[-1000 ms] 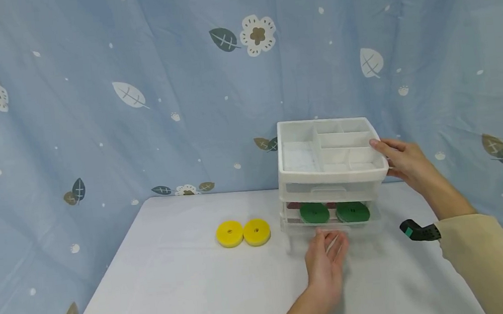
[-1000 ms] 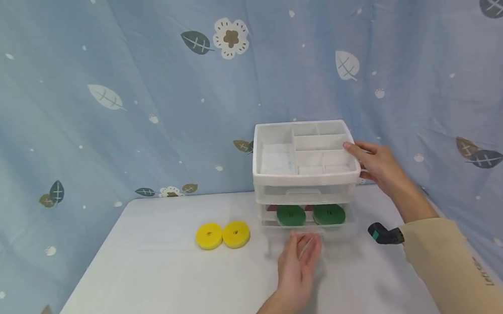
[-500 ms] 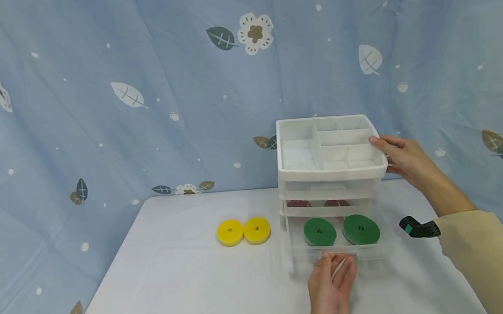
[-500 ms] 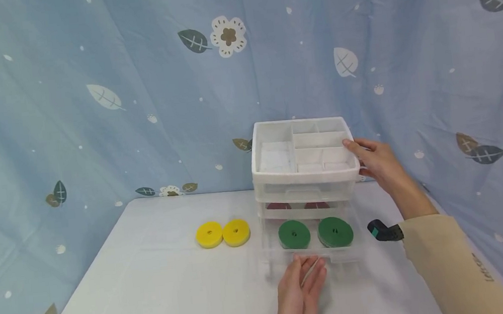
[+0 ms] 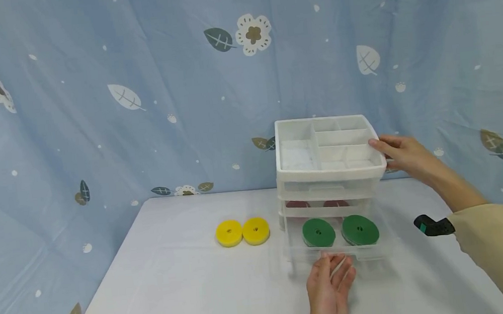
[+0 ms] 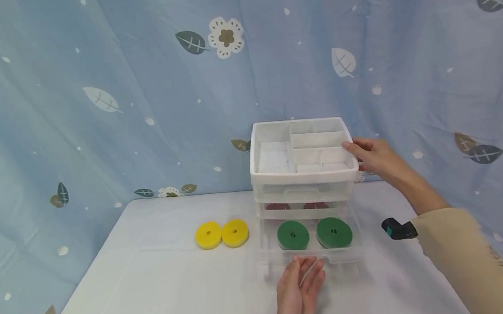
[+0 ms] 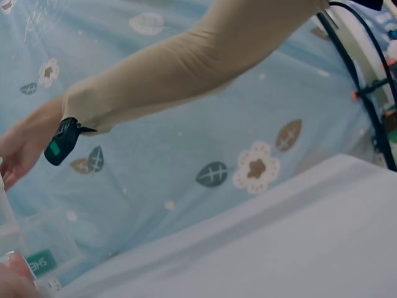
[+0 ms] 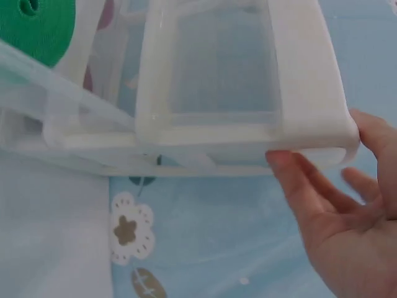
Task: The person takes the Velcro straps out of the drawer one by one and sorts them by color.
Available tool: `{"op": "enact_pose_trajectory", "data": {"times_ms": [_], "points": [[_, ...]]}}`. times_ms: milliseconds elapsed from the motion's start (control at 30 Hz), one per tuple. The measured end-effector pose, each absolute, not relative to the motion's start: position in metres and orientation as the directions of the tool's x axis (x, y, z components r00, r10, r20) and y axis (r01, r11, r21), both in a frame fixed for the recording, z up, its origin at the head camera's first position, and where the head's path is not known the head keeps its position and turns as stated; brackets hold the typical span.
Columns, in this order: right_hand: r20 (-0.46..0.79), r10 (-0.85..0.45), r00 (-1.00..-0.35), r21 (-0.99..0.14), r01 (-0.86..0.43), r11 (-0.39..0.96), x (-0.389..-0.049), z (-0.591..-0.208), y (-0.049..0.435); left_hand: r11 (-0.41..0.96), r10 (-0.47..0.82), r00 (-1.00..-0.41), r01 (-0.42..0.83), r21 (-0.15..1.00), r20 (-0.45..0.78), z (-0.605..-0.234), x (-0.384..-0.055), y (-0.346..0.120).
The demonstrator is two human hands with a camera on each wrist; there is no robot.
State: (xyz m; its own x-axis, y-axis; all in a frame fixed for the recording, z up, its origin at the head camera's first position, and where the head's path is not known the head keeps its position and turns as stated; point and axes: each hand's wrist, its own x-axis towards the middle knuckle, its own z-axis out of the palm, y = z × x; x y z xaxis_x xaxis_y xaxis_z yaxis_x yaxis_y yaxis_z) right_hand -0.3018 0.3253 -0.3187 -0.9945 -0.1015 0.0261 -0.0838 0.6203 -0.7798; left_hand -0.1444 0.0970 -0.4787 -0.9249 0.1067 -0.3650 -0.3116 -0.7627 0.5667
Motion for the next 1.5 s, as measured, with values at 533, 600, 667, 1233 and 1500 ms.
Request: {"op": "enact_pose_trajectory", "data": {"times_ms": [533, 600, 667, 1233, 1500], "points": [[0.060, -0.200, -0.978, -0.703, -0.184, 0.687, -0.304, -0.312, 0.343, -0.568, 0.365, -0.880, -0.469, 0.676, -0.304, -0.473, -0.142, 0.079], [0.051, -0.190, -0.980, -0.720, -0.168, 0.673, -0.304, -0.312, 0.342, -0.439, 0.490, -0.844, -0.454, 0.776, -0.216, -0.462, -0.144, 0.069], [0.042, -0.182, -0.982, -0.735, -0.154, 0.661, -0.303, -0.312, 0.341, -0.283, 0.575, -0.815, -0.286, 0.916, -0.076, -0.445, -0.151, 0.058], [0.013, -0.173, -0.985, -0.754, -0.124, 0.645, -0.298, -0.310, 0.338, 0.806, 0.584, -0.811, 0.578, 0.127, -0.021, -0.378, -0.244, 0.049], [0.011, -0.177, -0.984, -0.764, -0.123, 0.633, -0.297, -0.312, 0.339, 0.853, 0.522, -0.846, 0.519, 0.058, -0.109, -0.382, -0.244, 0.063]]}}
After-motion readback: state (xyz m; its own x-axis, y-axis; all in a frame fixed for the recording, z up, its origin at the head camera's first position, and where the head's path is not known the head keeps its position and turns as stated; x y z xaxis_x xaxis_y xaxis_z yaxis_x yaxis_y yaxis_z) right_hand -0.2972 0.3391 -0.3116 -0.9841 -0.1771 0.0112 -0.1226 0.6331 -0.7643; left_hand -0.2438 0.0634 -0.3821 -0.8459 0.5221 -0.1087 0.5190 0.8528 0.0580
